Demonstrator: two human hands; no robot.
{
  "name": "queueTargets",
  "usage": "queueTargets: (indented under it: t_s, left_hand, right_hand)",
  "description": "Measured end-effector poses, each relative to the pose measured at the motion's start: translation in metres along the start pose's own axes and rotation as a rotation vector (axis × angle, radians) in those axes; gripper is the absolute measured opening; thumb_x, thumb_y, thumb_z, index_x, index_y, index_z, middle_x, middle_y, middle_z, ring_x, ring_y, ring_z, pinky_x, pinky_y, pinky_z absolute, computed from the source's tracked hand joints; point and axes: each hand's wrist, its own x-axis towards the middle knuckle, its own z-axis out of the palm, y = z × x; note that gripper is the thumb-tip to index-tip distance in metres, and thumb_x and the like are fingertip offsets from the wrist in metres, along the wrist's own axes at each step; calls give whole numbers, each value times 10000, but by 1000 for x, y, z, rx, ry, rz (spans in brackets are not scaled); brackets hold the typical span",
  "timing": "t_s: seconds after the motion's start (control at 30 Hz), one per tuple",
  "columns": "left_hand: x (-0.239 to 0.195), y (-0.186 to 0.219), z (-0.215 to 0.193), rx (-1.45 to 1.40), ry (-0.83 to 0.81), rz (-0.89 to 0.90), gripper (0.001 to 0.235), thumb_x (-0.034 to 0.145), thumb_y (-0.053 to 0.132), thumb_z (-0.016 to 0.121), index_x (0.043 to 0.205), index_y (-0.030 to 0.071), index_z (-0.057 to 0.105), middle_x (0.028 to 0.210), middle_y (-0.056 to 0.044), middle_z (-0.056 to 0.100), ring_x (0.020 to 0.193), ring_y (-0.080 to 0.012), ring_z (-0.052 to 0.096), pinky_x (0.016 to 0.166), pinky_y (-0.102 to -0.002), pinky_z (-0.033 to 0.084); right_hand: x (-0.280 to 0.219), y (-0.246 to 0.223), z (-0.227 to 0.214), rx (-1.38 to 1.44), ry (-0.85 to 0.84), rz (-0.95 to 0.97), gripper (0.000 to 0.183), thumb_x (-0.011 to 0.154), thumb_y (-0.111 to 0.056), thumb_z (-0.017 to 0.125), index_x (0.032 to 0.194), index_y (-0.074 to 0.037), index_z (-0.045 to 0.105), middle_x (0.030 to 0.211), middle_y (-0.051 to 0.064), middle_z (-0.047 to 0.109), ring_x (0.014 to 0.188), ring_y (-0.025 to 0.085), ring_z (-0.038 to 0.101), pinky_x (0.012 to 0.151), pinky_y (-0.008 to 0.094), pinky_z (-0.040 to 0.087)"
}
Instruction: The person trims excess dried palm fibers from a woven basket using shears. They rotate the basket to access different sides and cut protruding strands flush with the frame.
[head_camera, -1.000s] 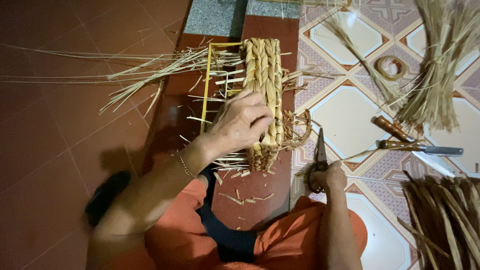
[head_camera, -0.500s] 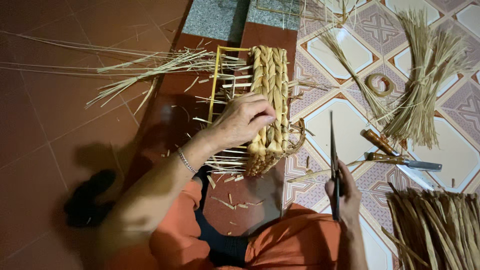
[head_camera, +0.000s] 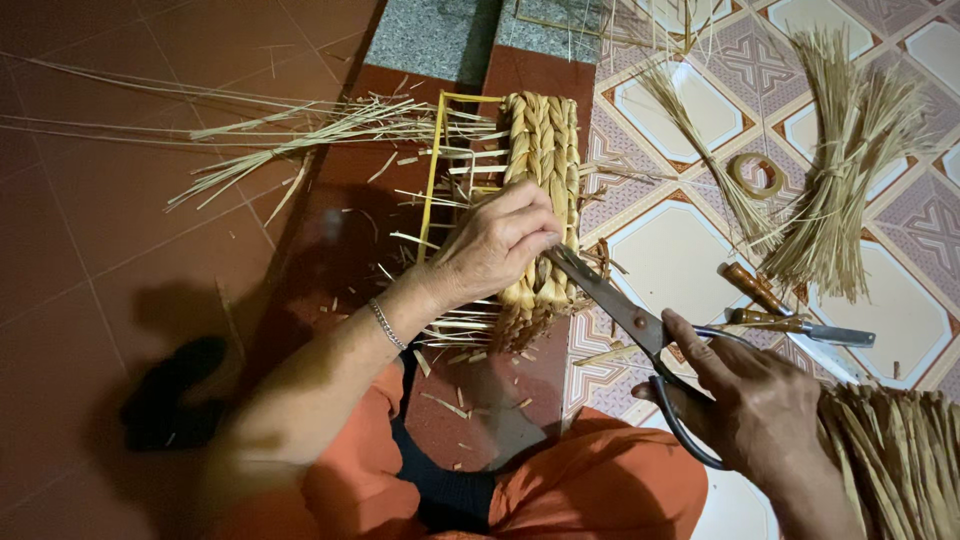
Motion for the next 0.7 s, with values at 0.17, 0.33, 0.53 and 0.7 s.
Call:
queueTargets:
  t_s: [0.17, 0.33, 0.53, 0.7]
  left_hand:
    - [3, 7, -4, 69, 60, 96, 80, 884, 52, 777, 893, 8, 711, 933, -69, 573, 936, -227, 583, 844, -364, 503]
    - [-1, 1, 0, 96, 66, 94, 55, 885, 42, 774, 890, 19, 725, 933, -59, 576, 937, -209, 573, 842, -340, 500]
    - [0, -19, 14, -42, 149, -56, 106, 1028, 23, 600, 939, 73, 632, 909, -43, 600, 808, -152, 580, 696, -279, 521]
    - [-9, -28, -13, -632, 299, -287, 191, 1095, -40, 450, 1089, 94, 587, 991, -106, 686, 770, -149, 703, 644, -264, 649]
  right_hand:
    - [14, 2, -14, -99, -227, 19, 811, 799, -625, 688, 1527, -300, 536, 736, 31, 682, 536, 170, 592, 412, 386, 500]
    - [21, 5, -10, -129, -263, -136, 824, 843, -501, 657, 1575, -166, 482, 717, 97, 647, 431, 184, 566, 396, 376, 499]
    - [2, 21, 11, 34, 25, -257, 731, 869, -414, 680, 1486, -54, 525, 674, 108, 650, 490, 194, 548, 443, 397, 486]
    - [-32, 33, 38, 361, -261, 406, 710, 868, -458, 699, 1508, -176, 575, 728, 65, 703, 522, 188, 617, 479, 374, 522]
